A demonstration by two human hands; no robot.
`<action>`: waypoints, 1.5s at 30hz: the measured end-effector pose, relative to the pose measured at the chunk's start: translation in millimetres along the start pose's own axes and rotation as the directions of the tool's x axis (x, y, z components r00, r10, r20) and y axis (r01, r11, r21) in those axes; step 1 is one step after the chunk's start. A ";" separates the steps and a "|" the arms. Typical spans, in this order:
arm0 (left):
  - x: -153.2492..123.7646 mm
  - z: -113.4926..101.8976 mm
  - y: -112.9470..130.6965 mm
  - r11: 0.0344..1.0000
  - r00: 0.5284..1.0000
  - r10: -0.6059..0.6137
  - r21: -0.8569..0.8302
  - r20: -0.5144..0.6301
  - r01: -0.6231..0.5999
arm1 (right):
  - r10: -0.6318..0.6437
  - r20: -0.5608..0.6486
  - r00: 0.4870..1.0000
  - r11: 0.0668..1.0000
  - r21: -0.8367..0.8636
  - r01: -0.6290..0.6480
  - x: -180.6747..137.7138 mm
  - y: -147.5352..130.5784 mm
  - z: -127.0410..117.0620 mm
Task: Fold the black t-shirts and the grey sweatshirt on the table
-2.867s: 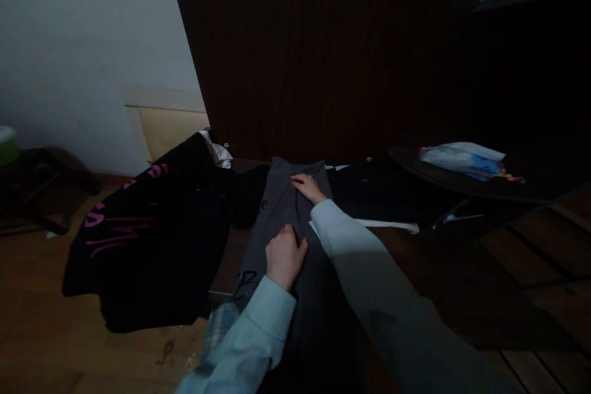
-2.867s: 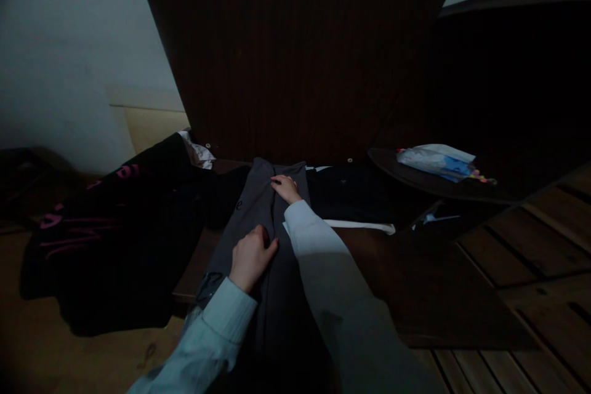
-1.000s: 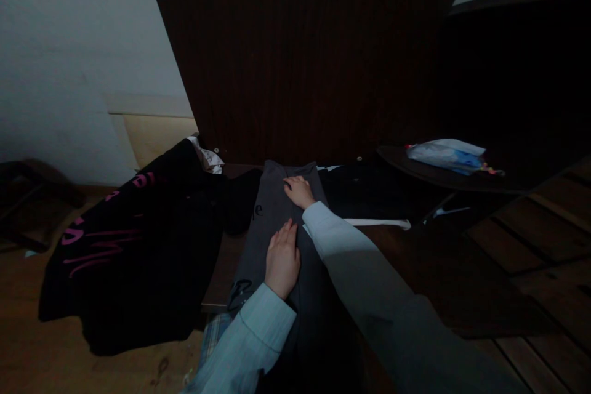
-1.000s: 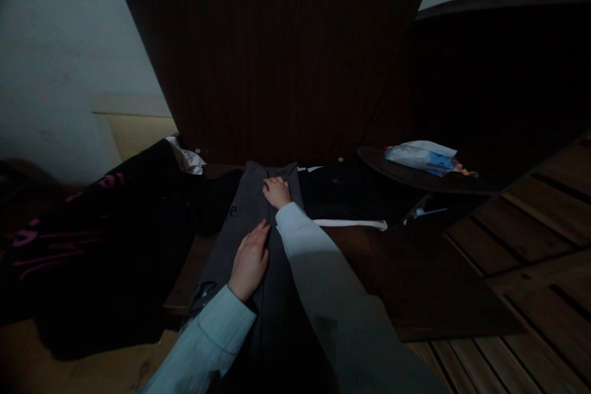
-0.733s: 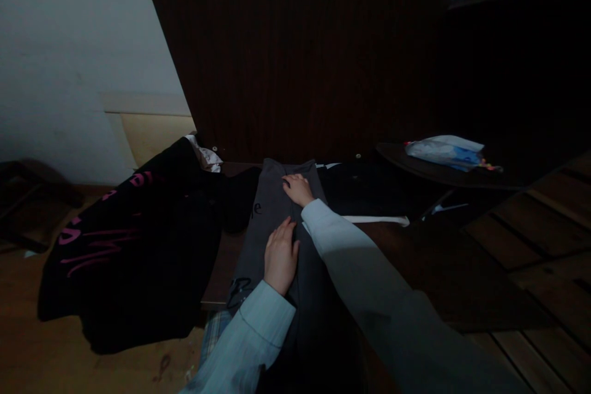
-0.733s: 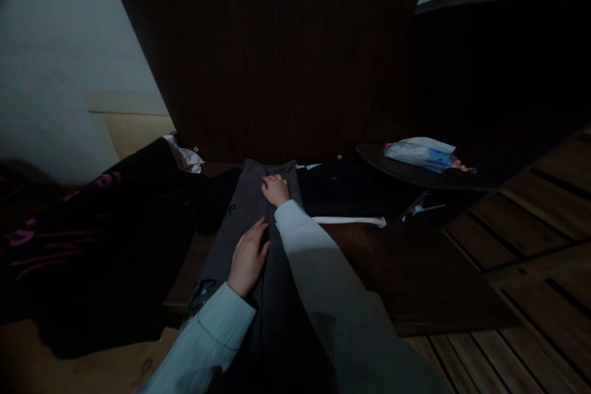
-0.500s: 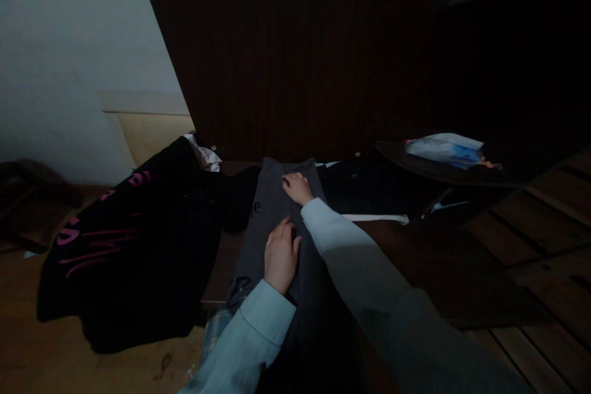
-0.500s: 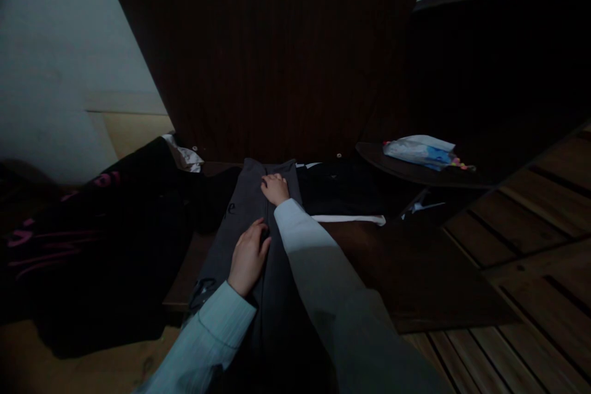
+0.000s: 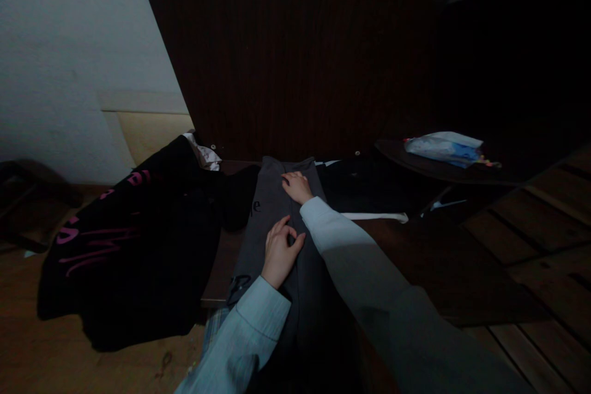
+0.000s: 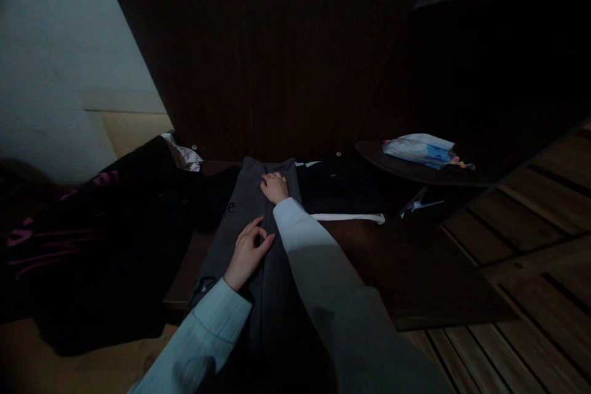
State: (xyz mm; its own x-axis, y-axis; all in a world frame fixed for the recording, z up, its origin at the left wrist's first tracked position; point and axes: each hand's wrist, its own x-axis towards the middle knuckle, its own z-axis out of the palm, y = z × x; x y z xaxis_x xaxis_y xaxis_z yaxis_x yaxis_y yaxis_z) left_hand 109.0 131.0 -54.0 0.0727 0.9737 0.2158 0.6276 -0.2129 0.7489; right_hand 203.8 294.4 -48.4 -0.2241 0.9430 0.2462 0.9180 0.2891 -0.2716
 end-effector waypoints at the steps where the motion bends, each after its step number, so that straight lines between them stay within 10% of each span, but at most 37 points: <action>1: -0.3 -0.1 0.2 1.000 1.000 0.009 -0.010 -0.011 -0.009 | 0.000 -0.003 1.000 1.000 0.003 0.000 -0.2 -0.1 -0.4; 29: -7.4 2.0 5.5 0.945 0.991 0.104 0.318 -0.087 -0.071 | 0.014 0.032 0.999 1.000 -0.005 -0.013 1.0 -0.4 -1.2; 36: -8.5 6.1 5.5 0.891 0.969 0.175 0.390 0.173 -0.230 | -0.033 -0.001 0.999 0.999 -0.020 0.033 -0.5 -1.2 -1.9; 45: -9.9 7.5 8.0 0.879 0.969 0.152 0.422 0.195 -0.223 | -0.067 0.108 0.992 0.998 0.005 0.067 0.0 -2.7 2.1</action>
State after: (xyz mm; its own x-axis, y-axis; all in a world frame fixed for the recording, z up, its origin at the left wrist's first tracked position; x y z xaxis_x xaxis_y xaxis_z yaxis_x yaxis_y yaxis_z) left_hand 119.1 120.3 -54.9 0.3171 0.9270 0.2003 0.8626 -0.3697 0.3452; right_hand 200.6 293.9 -49.6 -0.3197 0.9336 0.1616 0.8991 0.3527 -0.2593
